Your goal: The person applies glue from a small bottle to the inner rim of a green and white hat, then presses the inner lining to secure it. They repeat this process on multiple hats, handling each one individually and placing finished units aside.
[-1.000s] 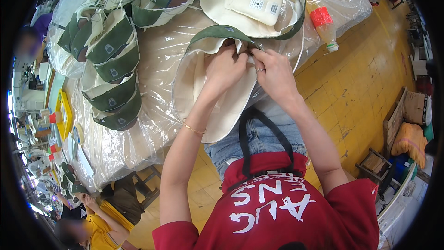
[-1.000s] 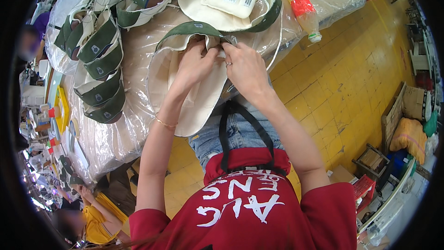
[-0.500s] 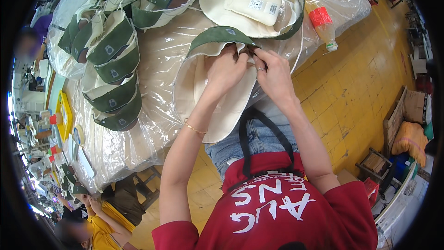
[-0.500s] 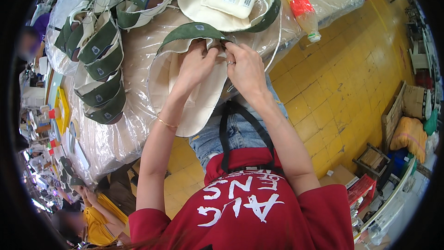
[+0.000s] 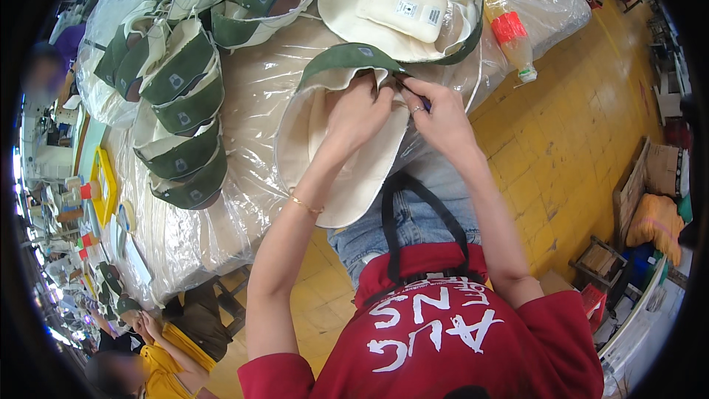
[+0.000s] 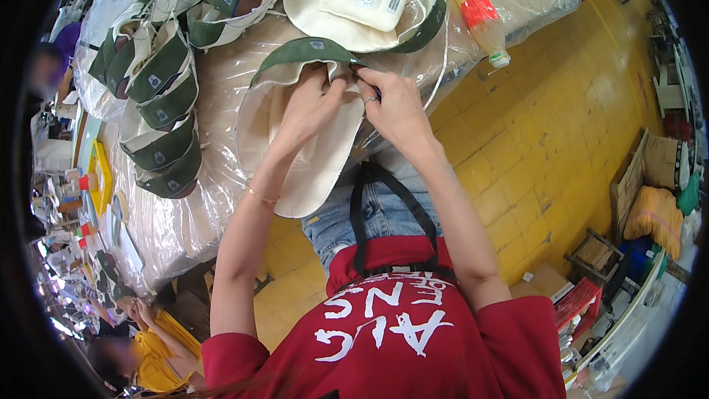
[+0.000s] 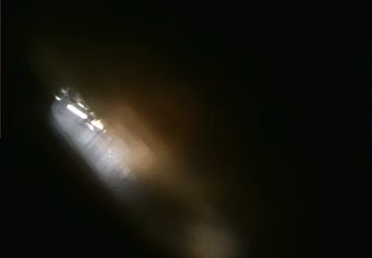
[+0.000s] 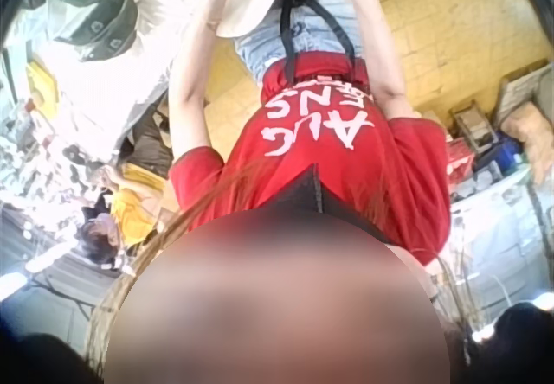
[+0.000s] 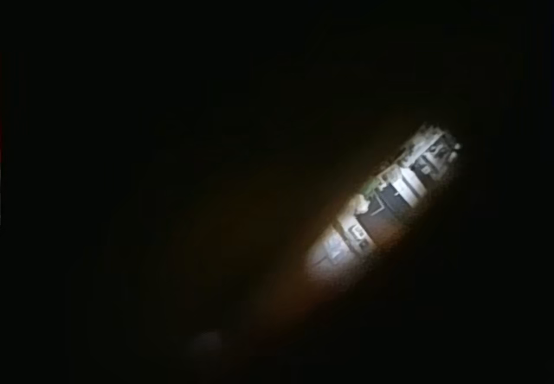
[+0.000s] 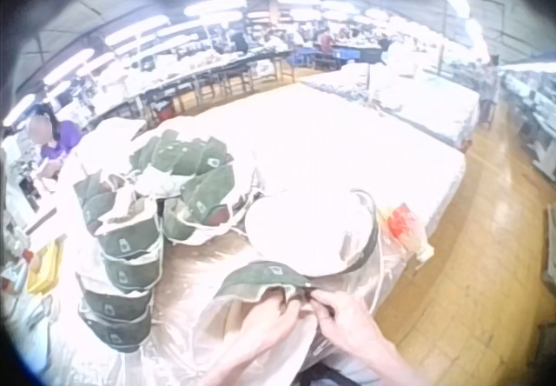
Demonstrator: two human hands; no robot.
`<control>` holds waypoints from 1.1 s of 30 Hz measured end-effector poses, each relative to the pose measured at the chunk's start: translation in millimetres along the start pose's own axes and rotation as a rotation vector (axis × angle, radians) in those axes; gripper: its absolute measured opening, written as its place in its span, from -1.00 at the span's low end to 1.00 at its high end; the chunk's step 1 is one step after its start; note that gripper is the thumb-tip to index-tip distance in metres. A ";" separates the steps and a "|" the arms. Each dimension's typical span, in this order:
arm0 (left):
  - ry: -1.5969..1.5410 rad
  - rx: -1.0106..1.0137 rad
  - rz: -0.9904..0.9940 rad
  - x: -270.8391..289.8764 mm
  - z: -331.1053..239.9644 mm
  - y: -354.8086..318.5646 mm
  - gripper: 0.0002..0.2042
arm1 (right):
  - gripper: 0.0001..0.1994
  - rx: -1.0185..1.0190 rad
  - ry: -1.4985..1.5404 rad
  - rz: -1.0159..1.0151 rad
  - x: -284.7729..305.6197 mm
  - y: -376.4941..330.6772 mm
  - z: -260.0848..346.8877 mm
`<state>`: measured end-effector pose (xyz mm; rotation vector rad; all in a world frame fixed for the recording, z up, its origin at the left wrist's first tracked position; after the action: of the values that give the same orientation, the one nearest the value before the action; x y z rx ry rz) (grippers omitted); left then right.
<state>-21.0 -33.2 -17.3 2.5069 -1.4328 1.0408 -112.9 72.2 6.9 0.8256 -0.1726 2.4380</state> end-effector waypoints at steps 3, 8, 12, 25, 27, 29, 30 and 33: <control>-0.010 0.069 0.055 -2.8 5.2 2.2 -0.53 | -0.74 0.001 -0.010 0.100 1.2 3.4 6.1; 0.006 0.082 0.060 -0.7 5.6 3.5 -0.51 | -0.72 -0.023 0.042 0.212 4.7 4.5 14.6; 0.000 0.111 0.066 -2.0 9.3 2.8 -0.51 | -0.73 -0.022 -0.075 0.197 8.0 6.0 17.7; 0.025 0.056 -0.034 -4.0 7.1 1.6 -0.53 | -0.79 -0.017 -0.149 0.142 0.7 14.7 12.1; -0.014 0.066 -0.030 -1.6 3.6 0.5 -0.53 | -0.80 0.010 -0.137 0.118 1.5 15.1 11.8; -0.039 0.091 -0.017 1.7 1.1 0.4 -0.52 | -0.81 0.013 -0.112 0.095 0.5 15.2 10.2; -0.045 0.105 -0.009 2.8 0.0 1.4 -0.51 | -0.83 0.029 -0.070 0.079 1.2 14.0 10.6; -0.003 0.127 0.011 1.6 -1.3 2.0 -0.47 | -0.87 -0.025 0.008 0.060 0.2 8.4 3.2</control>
<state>-22.6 -35.0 -16.0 2.5897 -1.4263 1.1656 -115.9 64.3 10.1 0.8105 -0.2273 2.4901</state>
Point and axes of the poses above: each hand's wrist, its own y-axis towards the middle knuckle, its own x-axis out of the back of the hand, z = x × y, the point moved 9 cm from there along y, towards the middle knuckle, and after that the axes turned 7 degrees about z, right-handed, at the moved point
